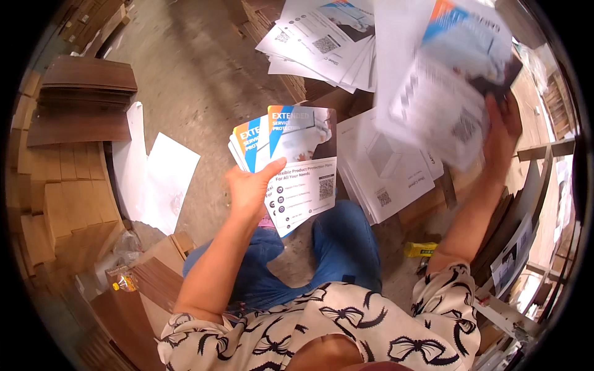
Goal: The person sorts through several white and blue printed flyers by hand, picking them up from a large stack on a wooden work surface and organizing them into a smaller pile in their left hand.
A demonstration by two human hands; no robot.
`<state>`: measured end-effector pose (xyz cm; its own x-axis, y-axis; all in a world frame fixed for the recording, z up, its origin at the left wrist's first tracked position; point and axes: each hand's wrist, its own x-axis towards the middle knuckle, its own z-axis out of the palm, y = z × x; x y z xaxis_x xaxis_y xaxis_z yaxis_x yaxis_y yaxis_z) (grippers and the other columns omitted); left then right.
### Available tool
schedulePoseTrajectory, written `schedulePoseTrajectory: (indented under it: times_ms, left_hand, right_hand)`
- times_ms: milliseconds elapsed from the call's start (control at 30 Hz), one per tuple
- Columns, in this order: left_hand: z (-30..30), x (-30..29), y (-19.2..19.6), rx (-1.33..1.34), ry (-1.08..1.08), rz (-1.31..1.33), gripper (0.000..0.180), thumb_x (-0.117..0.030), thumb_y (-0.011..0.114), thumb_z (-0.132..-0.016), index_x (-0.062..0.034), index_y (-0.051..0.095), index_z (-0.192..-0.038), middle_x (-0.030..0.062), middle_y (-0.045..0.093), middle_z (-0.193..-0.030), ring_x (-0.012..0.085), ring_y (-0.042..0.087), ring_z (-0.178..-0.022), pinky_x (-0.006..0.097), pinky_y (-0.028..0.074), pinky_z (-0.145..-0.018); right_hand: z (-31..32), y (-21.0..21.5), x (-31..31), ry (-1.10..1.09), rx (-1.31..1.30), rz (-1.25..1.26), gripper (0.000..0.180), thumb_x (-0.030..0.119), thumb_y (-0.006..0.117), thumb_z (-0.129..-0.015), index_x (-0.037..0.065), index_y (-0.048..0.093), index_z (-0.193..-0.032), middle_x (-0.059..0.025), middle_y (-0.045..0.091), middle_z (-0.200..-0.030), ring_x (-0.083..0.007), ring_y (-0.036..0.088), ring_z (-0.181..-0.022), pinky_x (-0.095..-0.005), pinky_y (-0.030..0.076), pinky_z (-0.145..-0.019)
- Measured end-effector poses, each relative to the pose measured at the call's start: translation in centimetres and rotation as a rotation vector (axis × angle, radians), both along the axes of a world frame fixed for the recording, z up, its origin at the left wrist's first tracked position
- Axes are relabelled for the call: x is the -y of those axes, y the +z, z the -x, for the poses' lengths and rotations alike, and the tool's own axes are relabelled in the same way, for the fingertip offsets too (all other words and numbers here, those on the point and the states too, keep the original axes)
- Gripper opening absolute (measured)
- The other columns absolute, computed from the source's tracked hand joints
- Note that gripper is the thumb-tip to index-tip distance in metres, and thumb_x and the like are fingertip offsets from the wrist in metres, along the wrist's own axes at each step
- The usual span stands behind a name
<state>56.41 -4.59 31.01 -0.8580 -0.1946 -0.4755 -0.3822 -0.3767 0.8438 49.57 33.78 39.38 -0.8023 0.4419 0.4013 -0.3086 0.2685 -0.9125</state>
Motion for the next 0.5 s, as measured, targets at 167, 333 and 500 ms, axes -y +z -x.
schedulePoseTrajectory:
  times_ms: [167, 333, 500]
  left_hand:
    - [0.0, -0.6, 0.3, -0.014, 0.029, -0.013, 0.034, 0.008, 0.071, -0.072, 0.0071, 0.059, -0.104, 0.0152, 0.066, -0.097, 0.0224, 0.066, -0.082, 0.034, 0.056, -0.073]
    - [0.2, -0.6, -1.1, -0.013, 0.047, -0.117, 0.038, 0.009, 0.071, -0.072, 0.0065, 0.057, -0.107, 0.0157, 0.065, -0.1, 0.0236, 0.066, -0.084, 0.036, 0.056, -0.074]
    - [0.0, 0.0, -1.0, -0.009, 0.09, -0.127, 0.04, 0.011, 0.071, -0.07, 0.0065, 0.056, -0.107, 0.0168, 0.065, -0.1, 0.0244, 0.067, -0.084, 0.036, 0.057, -0.074]
  right_hand:
    - [14.5, -7.5, 1.3, -0.039, 0.068, -0.044, 0.039, 0.016, 0.077, -0.072, -0.002, 0.061, -0.102, -0.0073, 0.062, -0.086, -0.0162, 0.057, -0.077, -0.0284, 0.046, -0.066]
    - [19.0, -14.3, 6.2, -0.171, 0.257, -0.47, 0.06, 0.029, 0.081, -0.068, -0.006, 0.055, -0.109, -0.0173, 0.061, -0.097, -0.0233, 0.059, -0.083, -0.0334, 0.048, -0.07]
    - [9.5, -13.3, 11.5, -0.032, 0.27, -0.406, 0.039, 0.033, 0.071, -0.08, 0.0, 0.061, -0.097, -0.0102, 0.064, -0.087, -0.0167, 0.06, -0.076, -0.0288, 0.048, -0.069]
